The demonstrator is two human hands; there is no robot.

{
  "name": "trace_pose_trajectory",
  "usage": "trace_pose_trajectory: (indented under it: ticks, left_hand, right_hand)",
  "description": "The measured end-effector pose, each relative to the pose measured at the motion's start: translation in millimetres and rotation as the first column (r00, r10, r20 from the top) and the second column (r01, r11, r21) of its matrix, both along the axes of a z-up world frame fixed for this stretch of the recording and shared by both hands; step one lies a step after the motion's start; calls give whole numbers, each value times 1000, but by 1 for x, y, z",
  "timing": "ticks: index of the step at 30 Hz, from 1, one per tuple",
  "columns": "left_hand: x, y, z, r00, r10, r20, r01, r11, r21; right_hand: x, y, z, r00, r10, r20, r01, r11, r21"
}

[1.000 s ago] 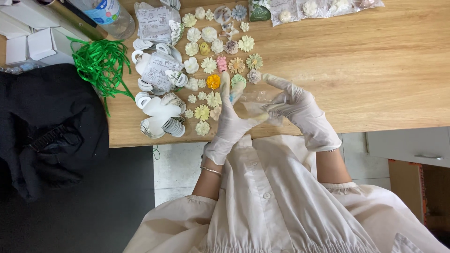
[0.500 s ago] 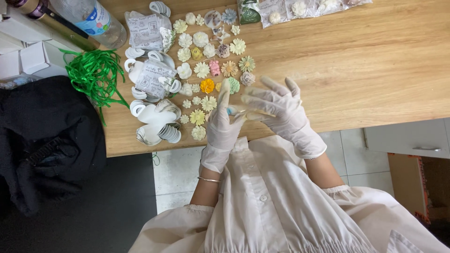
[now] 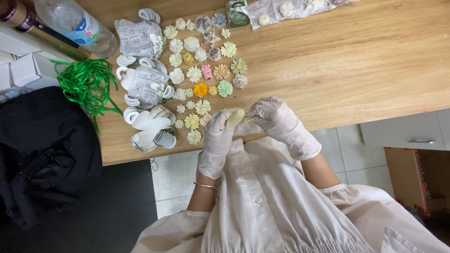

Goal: Packaging decorative wax flowers into individual plastic bags.

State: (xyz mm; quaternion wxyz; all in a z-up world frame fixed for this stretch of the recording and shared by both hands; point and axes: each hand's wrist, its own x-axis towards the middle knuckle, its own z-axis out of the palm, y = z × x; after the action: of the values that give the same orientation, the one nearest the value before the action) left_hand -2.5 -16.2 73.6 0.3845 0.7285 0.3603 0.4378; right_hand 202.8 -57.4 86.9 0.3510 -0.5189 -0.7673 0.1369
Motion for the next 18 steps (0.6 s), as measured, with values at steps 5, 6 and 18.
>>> trace_pose_trajectory:
  ticks: [5,6,18]
  left_hand:
    - [3,-7,19,990,100,102,-83,983,-163]
    - [4,-7,20,983,133,126,-105,973,-206]
    - [32,0,9,937,290,193,-198,899,-391]
  right_hand:
    - [3,-1,5,893,-248,-377,98,922,-374]
    - [5,-2,3,794,-378,-475,111,860,-499]
    - [6,7,28,104,-488,-867,-141,855,-499]
